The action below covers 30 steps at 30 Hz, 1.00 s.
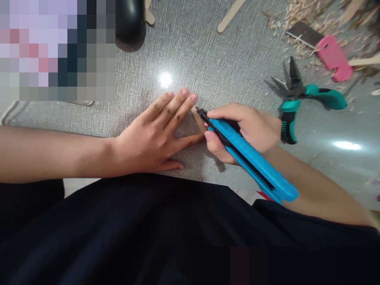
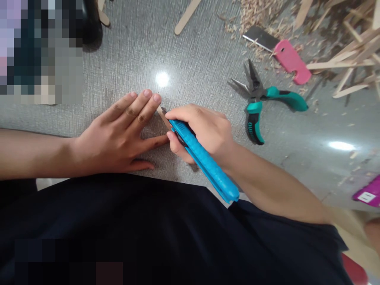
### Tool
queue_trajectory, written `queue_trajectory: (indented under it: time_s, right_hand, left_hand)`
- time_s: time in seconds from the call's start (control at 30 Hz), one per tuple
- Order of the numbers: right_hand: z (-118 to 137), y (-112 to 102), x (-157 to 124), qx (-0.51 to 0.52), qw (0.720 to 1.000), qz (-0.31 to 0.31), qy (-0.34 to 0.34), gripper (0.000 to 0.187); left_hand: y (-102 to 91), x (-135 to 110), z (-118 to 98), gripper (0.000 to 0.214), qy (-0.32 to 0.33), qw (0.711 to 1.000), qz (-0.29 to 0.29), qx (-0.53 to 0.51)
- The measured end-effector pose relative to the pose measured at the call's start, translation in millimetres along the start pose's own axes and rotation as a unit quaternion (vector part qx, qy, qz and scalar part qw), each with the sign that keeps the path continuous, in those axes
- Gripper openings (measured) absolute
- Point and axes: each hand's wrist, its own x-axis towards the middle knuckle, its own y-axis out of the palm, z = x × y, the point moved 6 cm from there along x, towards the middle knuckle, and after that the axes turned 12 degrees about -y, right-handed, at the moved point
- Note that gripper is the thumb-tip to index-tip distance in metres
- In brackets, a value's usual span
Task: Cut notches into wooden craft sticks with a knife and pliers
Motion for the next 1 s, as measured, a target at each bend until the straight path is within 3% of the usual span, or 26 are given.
queue_trajectory:
  time_s: [0.17, 0.43, 0.67, 0.83, 1.0]
  right_hand:
    - [2.0, -0.7, 2.3, -0.023, 0.997, 0.055, 0.041, 0.019]
    - [2.3, 2.0, 3.1, -0.007, 1.0, 0.028, -0.001, 0.019]
    - [0.5, 0.8, 0.4, -0.012, 0.996, 0.077, 0.04, 0.018]
    - [-1.3, -0.2, 0.6, 0.019, 0.998, 0.043, 0.029, 0.023]
    - [-0.7, 2.2, -1.2, 0.002, 0.998, 0.058, 0.039, 0.024]
  left_hand:
    - [-2.8, -1.7, -1.1, 0.108, 0.012, 0.999, -0.03, -0.013]
    - [-0.5, 0.4, -0.7, 0.099, -0.001, 1.0, -0.007, -0.005]
    - [-0.3, 0.7, -2.5, 0.106, -0.001, 1.0, 0.012, 0.011]
    - [-0.4, -0.1, -3.2, 0.102, 0.002, 1.0, 0.01, 0.013]
    - [-2.6, 0.5, -2.9, 0.1, -0.009, 1.0, 0.017, 0.009]
